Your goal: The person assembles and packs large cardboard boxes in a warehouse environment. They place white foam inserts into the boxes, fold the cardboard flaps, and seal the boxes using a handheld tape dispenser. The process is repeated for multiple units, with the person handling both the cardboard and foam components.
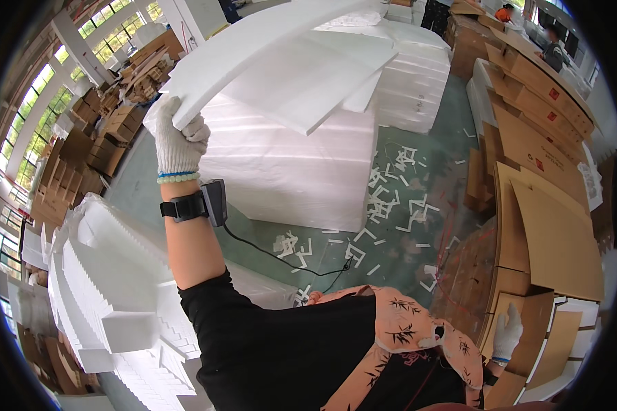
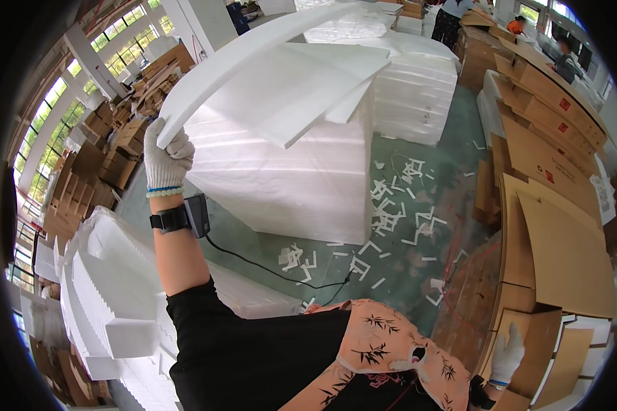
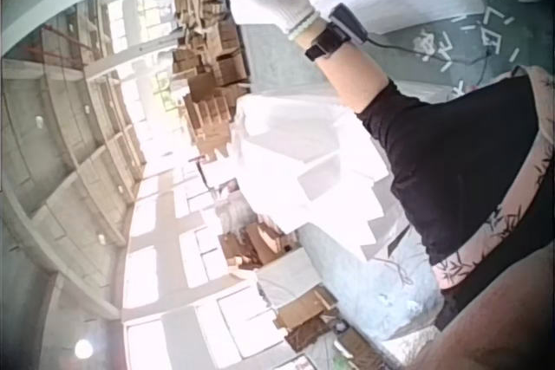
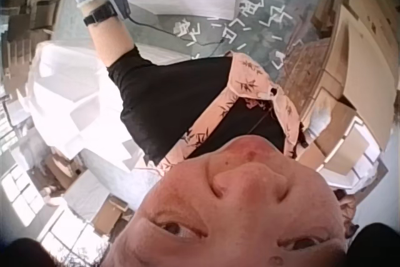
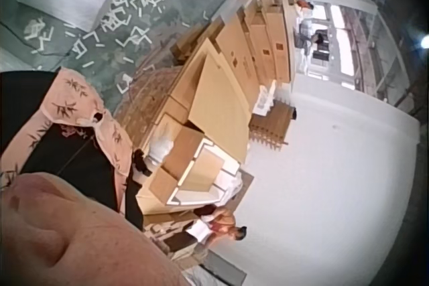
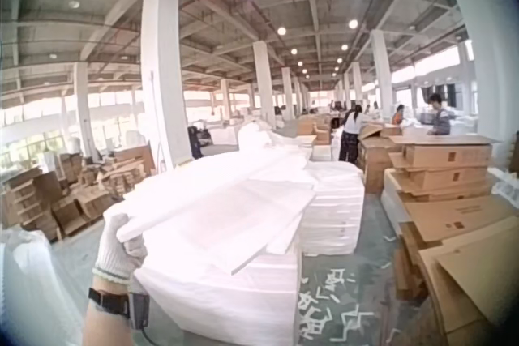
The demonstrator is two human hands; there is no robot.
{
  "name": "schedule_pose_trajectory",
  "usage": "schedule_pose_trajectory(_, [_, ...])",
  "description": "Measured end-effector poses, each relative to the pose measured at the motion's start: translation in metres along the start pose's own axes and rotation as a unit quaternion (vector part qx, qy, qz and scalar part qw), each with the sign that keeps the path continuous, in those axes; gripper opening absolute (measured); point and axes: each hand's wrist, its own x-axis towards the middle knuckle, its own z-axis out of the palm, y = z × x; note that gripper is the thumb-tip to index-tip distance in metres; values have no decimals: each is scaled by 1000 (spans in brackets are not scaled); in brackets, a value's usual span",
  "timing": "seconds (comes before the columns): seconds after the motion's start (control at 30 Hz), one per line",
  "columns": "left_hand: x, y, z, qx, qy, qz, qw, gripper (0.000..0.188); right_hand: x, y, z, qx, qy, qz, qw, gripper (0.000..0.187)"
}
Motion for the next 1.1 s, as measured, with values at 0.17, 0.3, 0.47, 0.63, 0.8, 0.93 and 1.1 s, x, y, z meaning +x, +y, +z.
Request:
schedule_pose_trajectory(0.17, [-34, -17, 55, 6, -29, 41, 999, 22, 61, -29, -35, -27, 136, -110, 984, 52])
schedule_pose_trajectory(0.3, [-74, -72, 116, 201, -35, 18, 979, 29, 91, -118, -80, -39, 275, -213, 937, 69])
schedule_pose_trajectory(0.47, [-137, -141, 195, 105, -293, -103, 945, 28, 116, -199, -108, -104, 349, -372, 854, 93])
schedule_pose_trajectory(0.63, [-167, -195, 253, 120, -487, -275, 820, 31, 124, -161, -113, -165, 343, -331, 863, 46])
schedule_pose_trajectory(0.8, [-223, -263, 364, 4, -606, -354, 712, 48, 80, -6, -127, -7, 358, -73, 931, 41])
schedule_pose_trajectory(0.93, [-291, -342, 465, -14, -662, -357, 659, 57, 20, 163, -125, 391, 403, 198, 803, 35])
schedule_pose_trajectory(1.1, [-322, -417, 485, 104, -711, -367, 591, 50, -80, 179, -113, 623, 462, 299, 555, 42])
